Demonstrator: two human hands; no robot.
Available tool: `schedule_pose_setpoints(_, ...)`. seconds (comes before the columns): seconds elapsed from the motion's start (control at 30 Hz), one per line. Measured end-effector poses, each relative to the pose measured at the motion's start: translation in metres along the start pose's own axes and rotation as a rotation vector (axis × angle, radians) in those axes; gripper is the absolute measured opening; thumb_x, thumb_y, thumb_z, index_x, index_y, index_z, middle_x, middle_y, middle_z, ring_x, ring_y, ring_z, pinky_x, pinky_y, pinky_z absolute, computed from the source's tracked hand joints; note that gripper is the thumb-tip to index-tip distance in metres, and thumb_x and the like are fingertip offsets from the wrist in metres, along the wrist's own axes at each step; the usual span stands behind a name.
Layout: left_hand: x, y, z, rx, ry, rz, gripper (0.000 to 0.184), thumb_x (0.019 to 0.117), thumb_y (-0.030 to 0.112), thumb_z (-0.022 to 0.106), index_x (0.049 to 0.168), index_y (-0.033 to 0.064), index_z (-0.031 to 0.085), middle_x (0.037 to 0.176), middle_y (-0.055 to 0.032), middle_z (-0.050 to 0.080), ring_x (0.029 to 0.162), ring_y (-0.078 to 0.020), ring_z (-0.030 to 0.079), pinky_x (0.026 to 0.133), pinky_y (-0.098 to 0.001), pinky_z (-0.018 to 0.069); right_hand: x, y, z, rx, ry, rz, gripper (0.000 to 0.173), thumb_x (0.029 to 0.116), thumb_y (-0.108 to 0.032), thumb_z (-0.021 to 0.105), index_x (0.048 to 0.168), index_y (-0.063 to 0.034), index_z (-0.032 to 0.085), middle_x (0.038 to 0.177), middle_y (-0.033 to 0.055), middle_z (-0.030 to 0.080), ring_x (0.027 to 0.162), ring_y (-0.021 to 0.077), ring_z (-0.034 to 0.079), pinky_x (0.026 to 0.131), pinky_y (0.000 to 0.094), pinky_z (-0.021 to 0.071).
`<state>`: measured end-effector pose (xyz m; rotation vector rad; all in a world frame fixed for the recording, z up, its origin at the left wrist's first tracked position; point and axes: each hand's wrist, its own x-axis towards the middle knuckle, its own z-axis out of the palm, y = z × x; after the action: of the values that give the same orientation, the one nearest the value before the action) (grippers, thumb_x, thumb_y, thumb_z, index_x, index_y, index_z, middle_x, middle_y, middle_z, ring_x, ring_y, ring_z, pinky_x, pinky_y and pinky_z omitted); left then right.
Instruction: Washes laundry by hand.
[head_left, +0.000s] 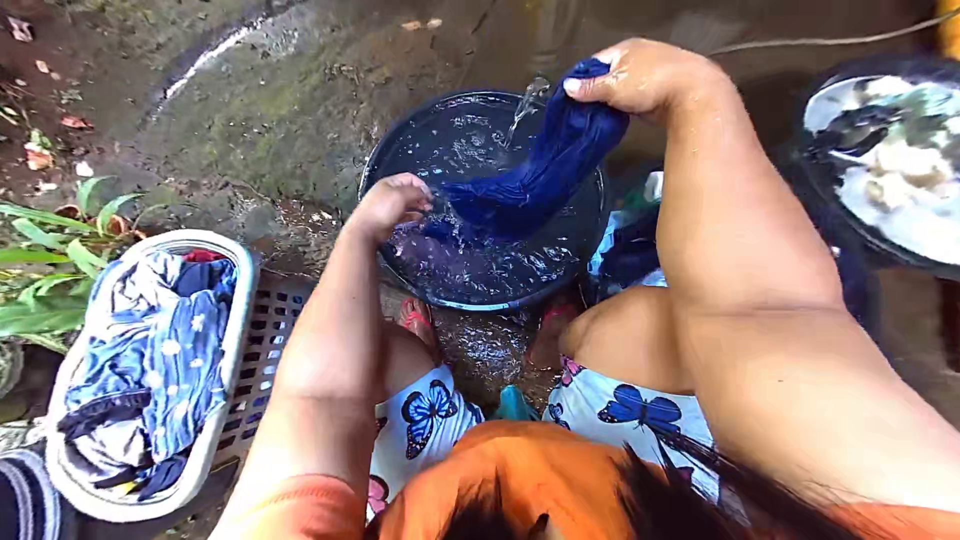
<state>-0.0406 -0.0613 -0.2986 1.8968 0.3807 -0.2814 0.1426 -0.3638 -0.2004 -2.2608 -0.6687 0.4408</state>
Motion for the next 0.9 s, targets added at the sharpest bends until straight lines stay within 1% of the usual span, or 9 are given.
schedule_pose_setpoints(0.17, 0.035, 0.007, 0.008, -0.263, 0.316, -0.065, 0.025, 0.1075, 0.018, 0.050, 0.126, 0.0035, 0.058, 0.116, -0.0115, 0.065, 0.095, -0.0193, 0.068, 0.080, -0.0386, 0.0593, 0.024, 0.081, 0.035, 0.283, 0.408, 0.279, 0.040, 0.1055, -0.032, 0.054, 0.139, -0.0112, 0.061, 0.137, 0.0167, 0.061, 0.127, 0.0276, 0.059, 0.107, 0.0509, 0.0473)
schedule_pose_setpoints(0.23, 0.061, -0.006, 0.027, -0.310, 0.446, -0.033, 0.038, 0.1061, 0.026, 0.056, 0.139, 0.0070, 0.053, 0.128, -0.0156, 0.063, 0.110, -0.0257, 0.065, 0.087, -0.0463, 0.0559, 0.028, 0.105, 0.052, 0.361, 0.502, 0.370, 0.041, 0.1075, -0.034, 0.050, 0.141, -0.0112, 0.059, 0.139, 0.0174, 0.060, 0.129, 0.0297, 0.057, 0.106, 0.0543, 0.0473)
schedule_pose_setpoints(0.37, 0.091, -0.030, 0.077, 0.187, 0.328, -0.097, 0.089, 0.0951, 0.047, 0.070, 0.162, 0.0079, 0.027, 0.163, -0.0311, 0.026, 0.151, -0.0481, 0.026, 0.119, -0.0688, 0.0255, 0.030, 0.133, 0.071, 0.179, 0.342, 0.436, 0.050, 0.1084, -0.038, 0.047, 0.147, -0.0068, 0.054, 0.147, 0.0230, 0.054, 0.140, 0.0376, 0.048, 0.114, 0.0604, 0.0372)
schedule_pose_setpoints(0.43, 0.103, -0.040, 0.102, 0.467, 0.279, -0.083, 0.096, 0.0911, 0.056, 0.071, 0.164, 0.0141, 0.024, 0.168, -0.0291, 0.012, 0.155, -0.0523, 0.006, 0.115, -0.0817, 0.0072, 0.031, 0.135, 0.078, 0.055, 0.217, 0.474, 0.063, 0.1066, -0.045, 0.050, 0.157, -0.0080, 0.040, 0.154, 0.0267, 0.046, 0.145, 0.0431, 0.041, 0.116, 0.0645, 0.0329)
schedule_pose_setpoints(0.5, 0.116, -0.047, 0.124, 0.649, 0.228, -0.062, 0.098, 0.0898, 0.062, 0.069, 0.164, 0.0157, 0.026, 0.170, -0.0247, 0.010, 0.157, -0.0490, 0.000, 0.115, -0.0815, 0.0007, 0.032, 0.132, 0.084, -0.102, 0.122, 0.520, 0.078, 0.1009, -0.046, 0.061, 0.163, -0.0122, 0.028, 0.157, 0.0319, 0.037, 0.145, 0.0515, 0.036, 0.112, 0.0710, 0.0323)
schedule_pose_setpoints(0.57, 0.121, -0.048, 0.142, 0.743, 0.103, -0.078, 0.090, 0.0935, 0.066, 0.061, 0.159, 0.0077, 0.037, 0.168, -0.0247, 0.021, 0.157, -0.0475, 0.007, 0.116, -0.0804, 0.0023, 0.037, 0.128, 0.089, -0.217, 0.043, 0.541, 0.085, 0.0950, -0.041, 0.071, 0.164, -0.0187, 0.026, 0.161, 0.0310, 0.030, 0.145, 0.0548, 0.030, 0.107, 0.0764, 0.0303)
schedule_pose_setpoints(0.67, 0.116, -0.052, 0.162, 0.810, -0.198, -0.147, 0.062, 0.1043, 0.049, 0.053, 0.138, -0.0035, 0.057, 0.145, -0.0295, 0.053, 0.141, -0.0475, 0.045, 0.113, -0.0746, 0.0285, 0.045, 0.126, 0.099, -0.295, -0.061, 0.479, 0.091, 0.0896, -0.035, 0.078, 0.164, -0.0206, 0.028, 0.162, 0.0319, 0.028, 0.148, 0.0569, 0.023, 0.106, 0.0827, 0.0238)
schedule_pose_setpoints(0.77, 0.103, -0.060, 0.164, 0.835, -0.387, -0.166, 0.041, 0.1051, 0.026, 0.055, 0.129, -0.0062, 0.063, 0.133, -0.0315, 0.060, 0.130, -0.0488, 0.054, 0.107, -0.0712, 0.0376, 0.053, 0.118, 0.107, -0.300, -0.159, 0.387, 0.094, 0.0872, -0.032, 0.081, 0.164, -0.0189, 0.029, 0.162, 0.0293, 0.031, 0.151, 0.0543, 0.018, 0.110, 0.0824, 0.0175)
schedule_pose_setpoints(0.9, 0.090, -0.050, 0.136, 0.541, -0.305, -0.045, 0.037, 0.1029, 0.029, 0.062, 0.123, -0.0014, 0.067, 0.122, -0.0260, 0.068, 0.119, -0.0411, 0.063, 0.104, -0.0645, 0.0451, 0.063, 0.117, 0.121, -0.228, -0.330, 0.114, 0.100, 0.0827, -0.027, 0.087, 0.163, -0.0136, 0.028, 0.164, 0.0188, 0.035, 0.152, 0.0453, 0.028, 0.121, 0.0691, 0.0176)
